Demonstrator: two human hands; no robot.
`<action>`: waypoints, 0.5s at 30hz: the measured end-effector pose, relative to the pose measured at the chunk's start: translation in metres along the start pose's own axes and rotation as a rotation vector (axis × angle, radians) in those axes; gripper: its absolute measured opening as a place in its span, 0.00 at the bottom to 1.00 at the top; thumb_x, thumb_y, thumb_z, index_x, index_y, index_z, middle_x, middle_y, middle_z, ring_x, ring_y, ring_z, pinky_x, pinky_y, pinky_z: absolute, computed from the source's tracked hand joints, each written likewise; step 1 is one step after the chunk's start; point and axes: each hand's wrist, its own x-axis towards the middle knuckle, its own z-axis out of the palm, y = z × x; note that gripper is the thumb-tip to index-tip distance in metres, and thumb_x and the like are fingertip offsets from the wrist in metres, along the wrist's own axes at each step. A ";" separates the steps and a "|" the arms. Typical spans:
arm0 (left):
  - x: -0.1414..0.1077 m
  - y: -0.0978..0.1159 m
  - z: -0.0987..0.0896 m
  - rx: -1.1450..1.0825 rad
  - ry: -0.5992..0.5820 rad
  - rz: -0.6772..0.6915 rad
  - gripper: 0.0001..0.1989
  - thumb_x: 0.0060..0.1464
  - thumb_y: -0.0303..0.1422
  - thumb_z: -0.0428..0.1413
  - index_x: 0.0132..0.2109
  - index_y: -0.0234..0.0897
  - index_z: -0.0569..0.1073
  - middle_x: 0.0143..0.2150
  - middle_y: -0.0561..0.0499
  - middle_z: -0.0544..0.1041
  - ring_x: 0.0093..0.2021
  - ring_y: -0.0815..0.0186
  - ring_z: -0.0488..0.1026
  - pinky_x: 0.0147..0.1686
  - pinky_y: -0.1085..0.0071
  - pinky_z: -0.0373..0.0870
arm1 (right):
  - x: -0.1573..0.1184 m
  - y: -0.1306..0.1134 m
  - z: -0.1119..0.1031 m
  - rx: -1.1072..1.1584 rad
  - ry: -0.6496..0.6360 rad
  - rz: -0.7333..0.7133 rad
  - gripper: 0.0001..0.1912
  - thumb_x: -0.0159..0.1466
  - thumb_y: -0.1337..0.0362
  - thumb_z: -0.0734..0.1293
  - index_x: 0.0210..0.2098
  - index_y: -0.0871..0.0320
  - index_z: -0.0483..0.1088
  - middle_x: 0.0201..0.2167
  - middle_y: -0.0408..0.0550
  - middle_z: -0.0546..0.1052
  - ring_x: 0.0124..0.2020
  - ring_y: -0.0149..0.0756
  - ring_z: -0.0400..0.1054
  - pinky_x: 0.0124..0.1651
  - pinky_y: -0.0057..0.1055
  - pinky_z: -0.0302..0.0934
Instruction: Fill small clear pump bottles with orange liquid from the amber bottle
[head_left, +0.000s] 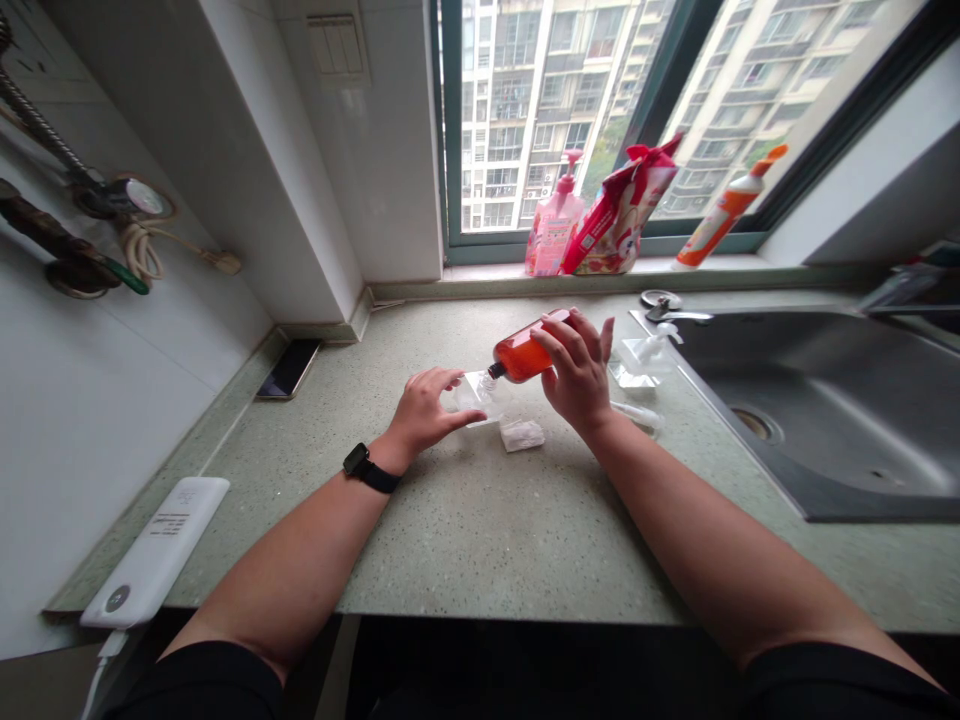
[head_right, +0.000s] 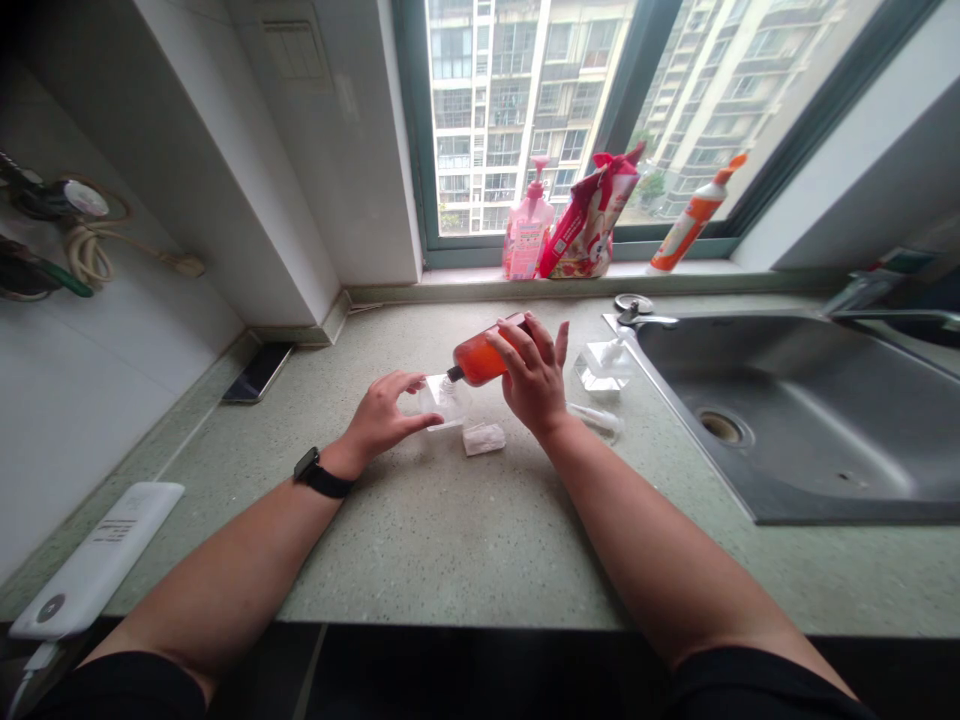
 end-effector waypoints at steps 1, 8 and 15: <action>0.000 0.000 0.000 -0.001 -0.001 -0.002 0.35 0.52 0.59 0.70 0.57 0.40 0.77 0.47 0.46 0.83 0.47 0.53 0.81 0.53 0.53 0.75 | 0.000 0.000 0.000 -0.001 0.009 -0.008 0.36 0.68 0.75 0.64 0.72 0.41 0.60 0.67 0.47 0.75 0.77 0.54 0.57 0.80 0.72 0.35; 0.000 0.000 -0.001 -0.007 -0.006 -0.003 0.36 0.52 0.60 0.69 0.57 0.40 0.77 0.46 0.46 0.83 0.47 0.53 0.81 0.52 0.53 0.75 | 0.000 0.000 -0.002 -0.009 -0.024 0.005 0.38 0.68 0.75 0.64 0.72 0.40 0.60 0.68 0.46 0.74 0.77 0.55 0.56 0.79 0.73 0.36; 0.000 0.000 0.000 -0.004 -0.004 -0.009 0.35 0.52 0.60 0.69 0.57 0.41 0.77 0.46 0.46 0.83 0.47 0.53 0.81 0.52 0.53 0.75 | 0.000 0.000 -0.002 -0.016 -0.044 0.020 0.38 0.67 0.75 0.64 0.72 0.39 0.60 0.67 0.47 0.74 0.77 0.56 0.56 0.79 0.74 0.35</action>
